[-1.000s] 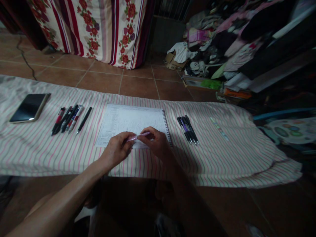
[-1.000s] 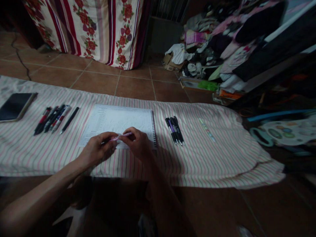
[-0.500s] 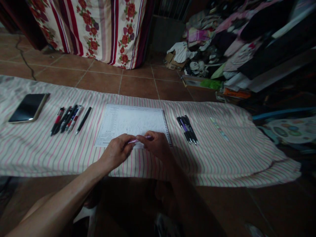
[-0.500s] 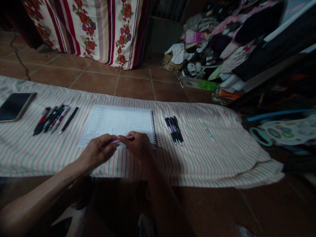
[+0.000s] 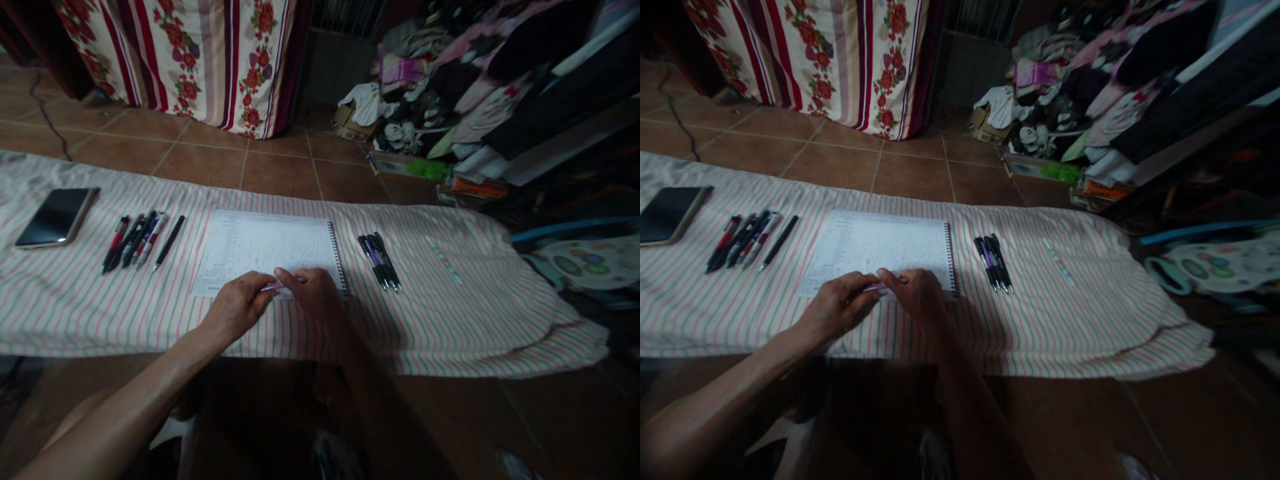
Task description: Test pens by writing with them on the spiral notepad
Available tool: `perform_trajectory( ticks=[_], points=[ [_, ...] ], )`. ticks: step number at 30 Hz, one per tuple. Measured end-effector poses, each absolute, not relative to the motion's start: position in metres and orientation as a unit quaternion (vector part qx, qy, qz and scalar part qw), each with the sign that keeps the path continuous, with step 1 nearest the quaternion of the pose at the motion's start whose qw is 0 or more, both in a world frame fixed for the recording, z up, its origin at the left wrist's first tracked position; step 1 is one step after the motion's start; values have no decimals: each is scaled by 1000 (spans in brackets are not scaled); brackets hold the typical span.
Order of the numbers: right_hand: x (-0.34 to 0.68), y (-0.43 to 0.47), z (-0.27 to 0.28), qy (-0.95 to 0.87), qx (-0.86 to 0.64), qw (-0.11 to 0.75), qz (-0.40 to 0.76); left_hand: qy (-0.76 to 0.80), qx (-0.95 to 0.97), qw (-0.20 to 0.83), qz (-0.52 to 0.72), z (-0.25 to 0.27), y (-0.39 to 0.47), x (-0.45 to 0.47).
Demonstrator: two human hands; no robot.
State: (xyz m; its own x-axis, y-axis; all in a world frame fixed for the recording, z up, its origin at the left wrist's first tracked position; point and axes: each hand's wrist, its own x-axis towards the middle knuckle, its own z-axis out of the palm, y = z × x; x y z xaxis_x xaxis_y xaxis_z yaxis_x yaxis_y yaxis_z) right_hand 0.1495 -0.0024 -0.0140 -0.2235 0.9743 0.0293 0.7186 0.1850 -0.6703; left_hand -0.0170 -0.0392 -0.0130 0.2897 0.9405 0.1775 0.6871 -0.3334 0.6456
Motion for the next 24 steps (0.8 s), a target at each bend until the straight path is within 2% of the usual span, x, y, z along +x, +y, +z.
perform_trajectory(
  ticks=[7,11,16,20,24],
  points=[
    [147,-4,-11,-722,-599,232,256,533,765,226,284,-14,-39,-15],
    [150,-3,-11,-688,-570,288,345,554,727,245,323,-17,-36,-17],
    [155,0,-13,-680,-460,366,439,562,673,316,363,-20,-31,-24],
    [154,1,-13,-683,-457,365,438,571,667,334,342,-18,-31,-25],
    [156,0,-11,-697,-459,341,434,580,698,284,309,-16,-32,-26]
  ],
)
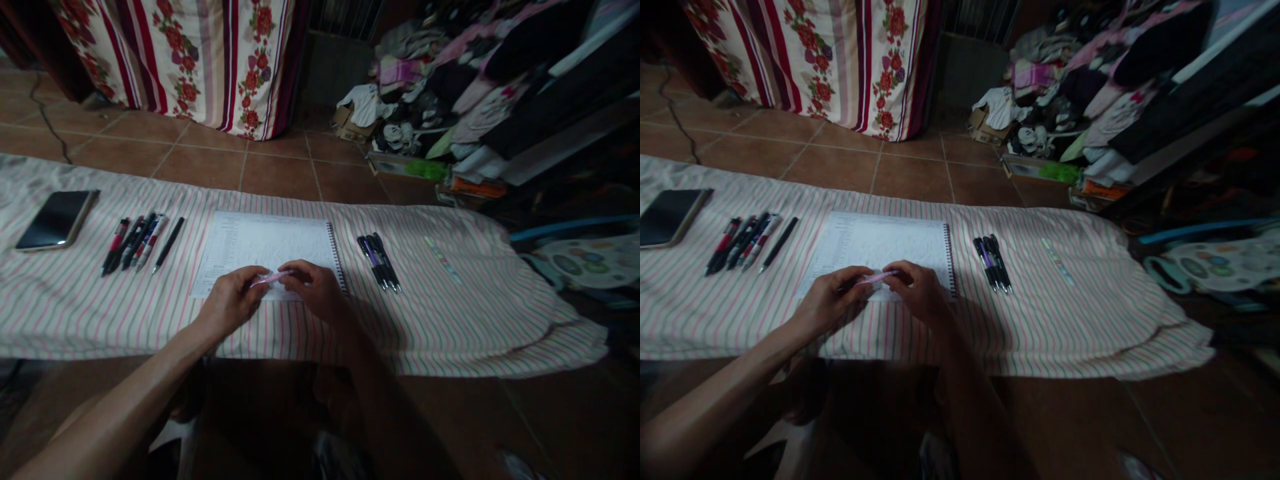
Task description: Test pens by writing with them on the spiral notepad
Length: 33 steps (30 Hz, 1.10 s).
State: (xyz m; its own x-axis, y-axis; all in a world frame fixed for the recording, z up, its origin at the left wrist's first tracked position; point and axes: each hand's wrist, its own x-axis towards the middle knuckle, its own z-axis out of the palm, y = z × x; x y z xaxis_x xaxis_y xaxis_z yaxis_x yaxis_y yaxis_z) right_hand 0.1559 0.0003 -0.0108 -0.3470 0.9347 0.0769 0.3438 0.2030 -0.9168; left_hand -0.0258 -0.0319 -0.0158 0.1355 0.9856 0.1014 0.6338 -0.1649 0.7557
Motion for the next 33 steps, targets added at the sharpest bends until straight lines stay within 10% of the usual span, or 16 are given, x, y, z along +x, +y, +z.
perform_trajectory(
  ticks=[22,33],
  points=[
    [159,-1,-15,-689,-494,288,446,517,787,204,268,-15,-35,-26],
    [163,6,-19,-582,-451,395,550,576,664,327,348,-22,-30,-27]
  ],
)
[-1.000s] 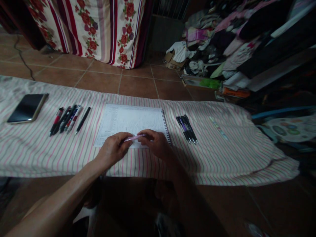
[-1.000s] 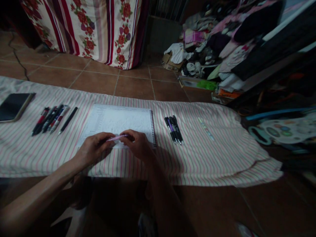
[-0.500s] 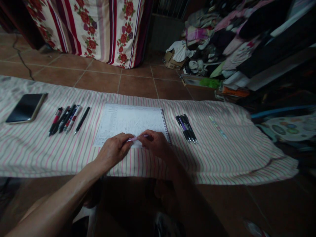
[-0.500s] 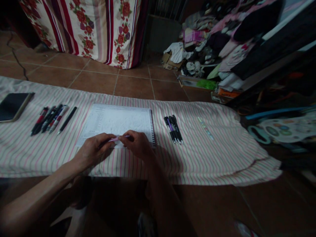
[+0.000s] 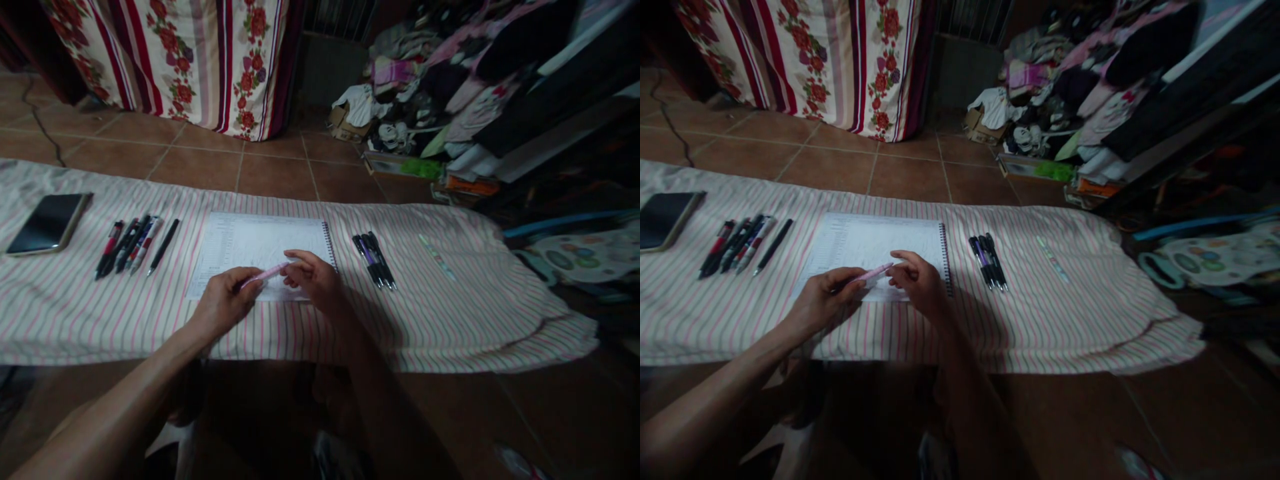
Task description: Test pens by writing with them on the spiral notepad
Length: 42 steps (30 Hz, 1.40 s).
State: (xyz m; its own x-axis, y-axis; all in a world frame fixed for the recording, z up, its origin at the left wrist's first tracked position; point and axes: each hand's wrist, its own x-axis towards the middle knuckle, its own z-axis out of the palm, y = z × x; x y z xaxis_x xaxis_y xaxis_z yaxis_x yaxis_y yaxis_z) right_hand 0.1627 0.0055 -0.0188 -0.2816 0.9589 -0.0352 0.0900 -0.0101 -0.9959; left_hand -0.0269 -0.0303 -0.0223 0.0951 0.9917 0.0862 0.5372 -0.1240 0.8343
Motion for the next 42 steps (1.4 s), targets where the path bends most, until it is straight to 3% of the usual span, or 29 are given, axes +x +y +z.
perform_trajectory(
  ticks=[8,17,24,42],
  points=[
    [161,4,-12,-584,-498,403,499,581,652,352,337,-19,-33,-22],
    [160,5,-17,-567,-459,417,542,575,646,378,329,-17,-35,-21],
    [159,6,-17,-565,-466,411,544,608,663,306,310,-18,-35,-24],
    [162,7,-17,-549,-456,440,544,535,715,290,344,-13,-33,-24]
  ],
)
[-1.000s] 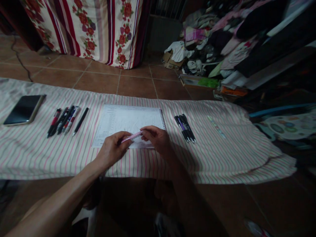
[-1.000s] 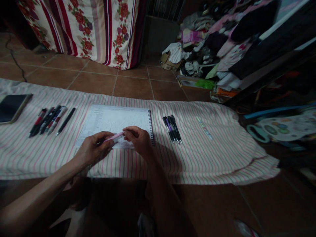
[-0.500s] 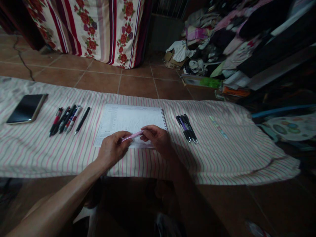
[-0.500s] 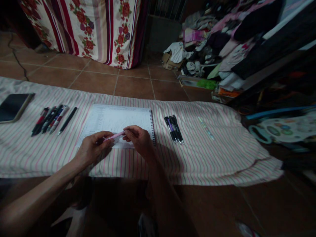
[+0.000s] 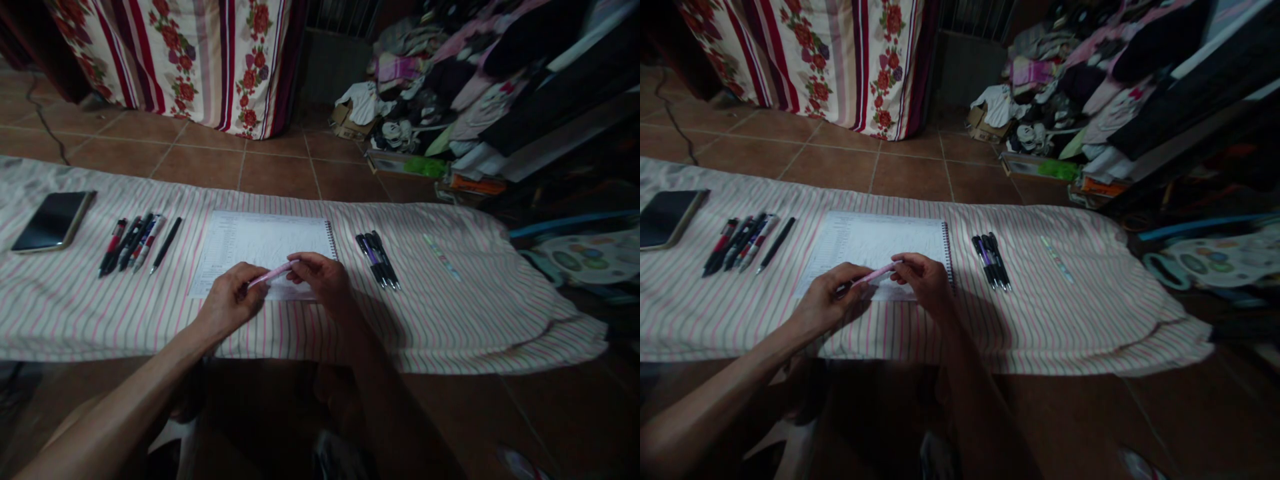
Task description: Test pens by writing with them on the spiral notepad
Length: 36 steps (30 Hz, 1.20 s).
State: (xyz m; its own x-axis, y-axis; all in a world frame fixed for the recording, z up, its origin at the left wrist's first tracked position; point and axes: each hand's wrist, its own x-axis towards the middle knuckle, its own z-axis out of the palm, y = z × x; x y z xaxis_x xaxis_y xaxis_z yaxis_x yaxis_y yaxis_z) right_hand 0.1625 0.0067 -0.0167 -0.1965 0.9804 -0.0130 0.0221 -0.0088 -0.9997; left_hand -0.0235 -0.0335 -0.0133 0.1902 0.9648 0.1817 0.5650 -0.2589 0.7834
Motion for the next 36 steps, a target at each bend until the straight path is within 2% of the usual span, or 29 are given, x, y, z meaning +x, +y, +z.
perform_trajectory(
  ticks=[10,15,21,25,29,34,36],
  points=[
    [163,8,-15,-543,-475,443,532,524,718,255,381,-20,-31,-24],
    [163,5,-12,-570,-483,408,524,519,733,220,381,-18,-34,-22],
    [161,3,-16,-648,-542,379,378,507,758,187,365,-14,-37,-17],
    [159,2,-13,-670,-573,354,312,508,753,209,363,-15,-37,-14],
    [161,2,-7,-662,-570,344,343,512,735,247,370,-19,-36,-13],
    [164,7,-10,-595,-498,441,450,549,695,266,379,-20,-33,-18],
    [165,8,-14,-595,-472,453,466,560,689,270,373,-20,-32,-20]
  ],
)
